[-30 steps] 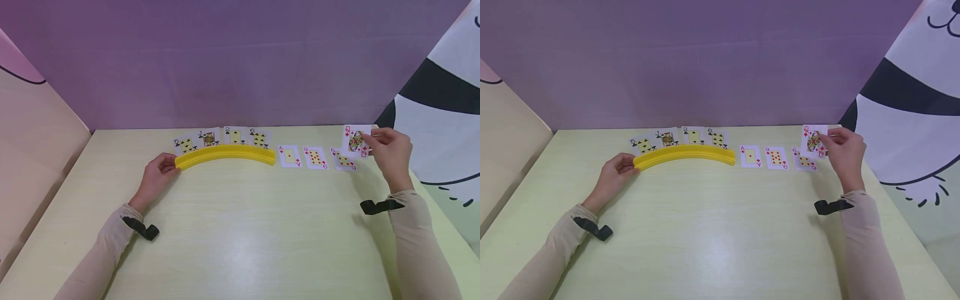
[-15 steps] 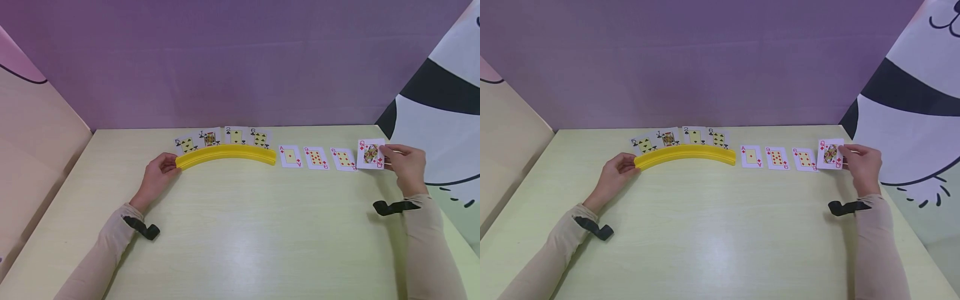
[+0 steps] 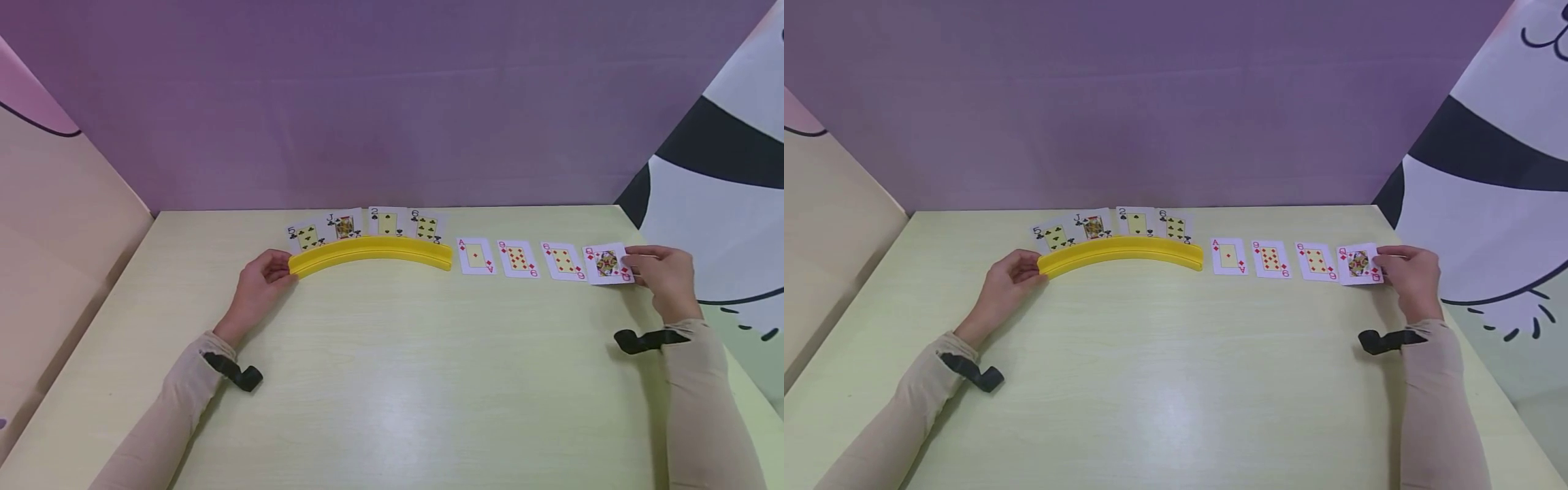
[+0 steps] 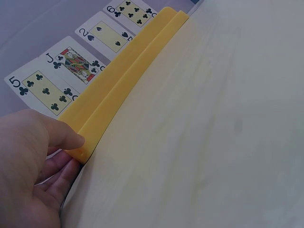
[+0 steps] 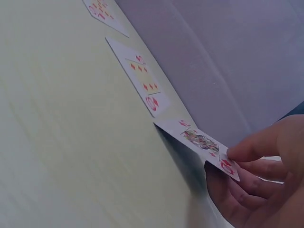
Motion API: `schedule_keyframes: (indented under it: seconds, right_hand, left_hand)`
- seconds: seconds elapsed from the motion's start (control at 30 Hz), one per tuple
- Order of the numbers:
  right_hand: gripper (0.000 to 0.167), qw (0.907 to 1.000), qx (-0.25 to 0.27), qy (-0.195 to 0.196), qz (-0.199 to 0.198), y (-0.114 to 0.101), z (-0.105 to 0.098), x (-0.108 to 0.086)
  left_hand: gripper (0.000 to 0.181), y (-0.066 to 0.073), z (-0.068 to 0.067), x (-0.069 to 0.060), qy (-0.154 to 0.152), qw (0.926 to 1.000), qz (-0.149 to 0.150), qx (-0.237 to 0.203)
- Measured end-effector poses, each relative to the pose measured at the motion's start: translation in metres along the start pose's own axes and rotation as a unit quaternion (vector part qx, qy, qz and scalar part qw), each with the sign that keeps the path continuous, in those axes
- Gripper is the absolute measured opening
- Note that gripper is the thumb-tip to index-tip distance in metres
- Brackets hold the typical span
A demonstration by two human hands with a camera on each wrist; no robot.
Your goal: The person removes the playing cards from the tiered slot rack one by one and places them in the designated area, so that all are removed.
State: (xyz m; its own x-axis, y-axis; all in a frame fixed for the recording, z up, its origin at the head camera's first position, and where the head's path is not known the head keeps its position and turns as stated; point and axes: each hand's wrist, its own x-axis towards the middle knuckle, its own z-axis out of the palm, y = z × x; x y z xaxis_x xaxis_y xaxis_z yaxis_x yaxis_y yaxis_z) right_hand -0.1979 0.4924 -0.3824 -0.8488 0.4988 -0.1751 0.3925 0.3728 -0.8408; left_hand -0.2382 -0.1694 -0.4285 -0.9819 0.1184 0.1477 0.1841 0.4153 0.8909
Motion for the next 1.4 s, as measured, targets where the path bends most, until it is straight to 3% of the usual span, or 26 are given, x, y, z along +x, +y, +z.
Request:
schedule_keyframes:
  seconds: [0.37,0.7,1.4]
  right_hand:
    - [0.05,0.9962,-0.086,-0.003,-0.01,0.004,0.006,0.005]
    - [0.047,0.9894,-0.139,0.008,-0.043,0.005,0.013,0.004]
    - [0.044,0.983,-0.173,0.02,-0.058,0.007,0.017,0.003]
  left_hand:
    - [0.034,-0.001,0.0,0.001,0.0,0.9999,0.008,-0.006]
    - [0.034,-0.003,0.0,0.001,-0.002,0.9996,0.017,-0.024]
    - [0.035,-0.004,0.0,0.001,-0.003,0.9996,0.017,-0.022]
